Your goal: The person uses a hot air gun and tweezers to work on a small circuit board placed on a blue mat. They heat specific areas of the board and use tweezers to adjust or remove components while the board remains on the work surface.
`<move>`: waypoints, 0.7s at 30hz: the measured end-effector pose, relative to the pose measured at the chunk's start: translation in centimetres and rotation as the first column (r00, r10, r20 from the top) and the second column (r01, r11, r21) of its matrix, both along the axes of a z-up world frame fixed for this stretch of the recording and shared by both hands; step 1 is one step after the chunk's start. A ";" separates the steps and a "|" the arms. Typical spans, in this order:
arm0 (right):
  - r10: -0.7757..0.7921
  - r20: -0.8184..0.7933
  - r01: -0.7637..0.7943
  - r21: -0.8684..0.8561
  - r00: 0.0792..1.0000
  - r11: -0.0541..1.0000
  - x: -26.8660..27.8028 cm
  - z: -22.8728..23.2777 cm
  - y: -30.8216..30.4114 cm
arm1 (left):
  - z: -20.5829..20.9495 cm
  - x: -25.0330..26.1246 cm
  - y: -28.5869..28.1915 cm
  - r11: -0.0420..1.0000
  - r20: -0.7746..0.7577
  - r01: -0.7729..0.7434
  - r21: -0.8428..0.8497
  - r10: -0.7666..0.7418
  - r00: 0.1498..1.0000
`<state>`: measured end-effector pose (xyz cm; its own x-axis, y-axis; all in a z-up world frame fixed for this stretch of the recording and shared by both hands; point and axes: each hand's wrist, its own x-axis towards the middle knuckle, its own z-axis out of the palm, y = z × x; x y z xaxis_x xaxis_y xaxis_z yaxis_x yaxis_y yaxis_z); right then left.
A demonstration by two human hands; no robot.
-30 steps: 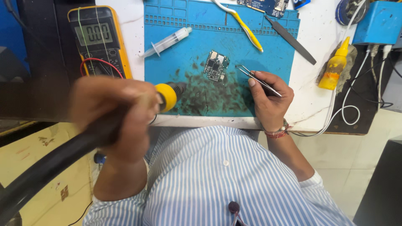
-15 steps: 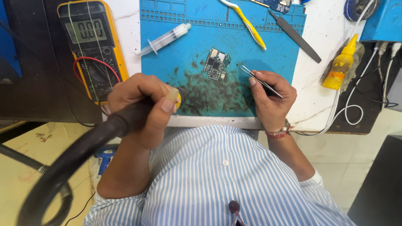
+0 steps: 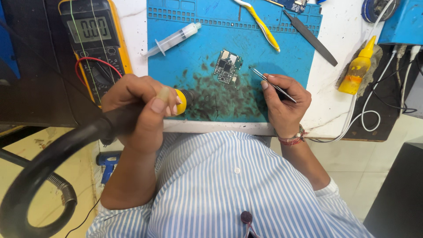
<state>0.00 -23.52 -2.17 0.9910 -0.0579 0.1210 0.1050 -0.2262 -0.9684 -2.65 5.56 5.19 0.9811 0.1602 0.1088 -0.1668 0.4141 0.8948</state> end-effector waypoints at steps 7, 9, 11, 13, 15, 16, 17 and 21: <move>-0.005 0.009 0.005 0.013 1.000 1.000 -0.1 -0.1 -0.1 | -0.3 0.7 0.1 0.981 0.094 -0.020 -0.193 0.039 0.995; 0.001 0.005 -0.001 0.033 1.000 0.999 -0.1 -0.1 -0.1 | -0.5 1.3 0.0 0.978 0.113 -0.038 -0.207 0.062 0.992; 0.018 -0.006 -0.018 0.055 1.000 0.998 -0.2 0.1 -0.2 | -0.8 2.2 -0.5 0.974 0.130 -0.049 -0.220 0.080 0.988; 0.083 0.004 -0.083 0.034 0.997 0.996 0.1 0.3 -0.4 | -1.1 2.8 -1.1 0.970 0.140 -0.052 -0.239 0.088 0.986; 0.144 -0.013 -0.143 0.036 0.990 0.989 0.2 0.5 -0.3 | -1.6 3.4 -1.5 0.968 0.147 -0.043 -0.247 0.081 0.986; 0.169 -0.030 -0.168 0.049 0.985 0.985 0.4 0.6 -0.3 | -1.8 3.9 -1.6 0.969 0.153 -0.032 -0.243 0.071 0.986; 0.195 -0.046 -0.192 0.063 0.980 0.979 0.5 0.7 -0.3 | -2.0 4.2 -1.8 0.970 0.155 -0.025 -0.242 0.065 0.986; 0.249 -0.049 -0.246 0.055 0.967 0.968 1.4 0.7 0.5 | -2.4 5.1 -2.5 0.971 0.159 -0.011 -0.240 0.050 0.986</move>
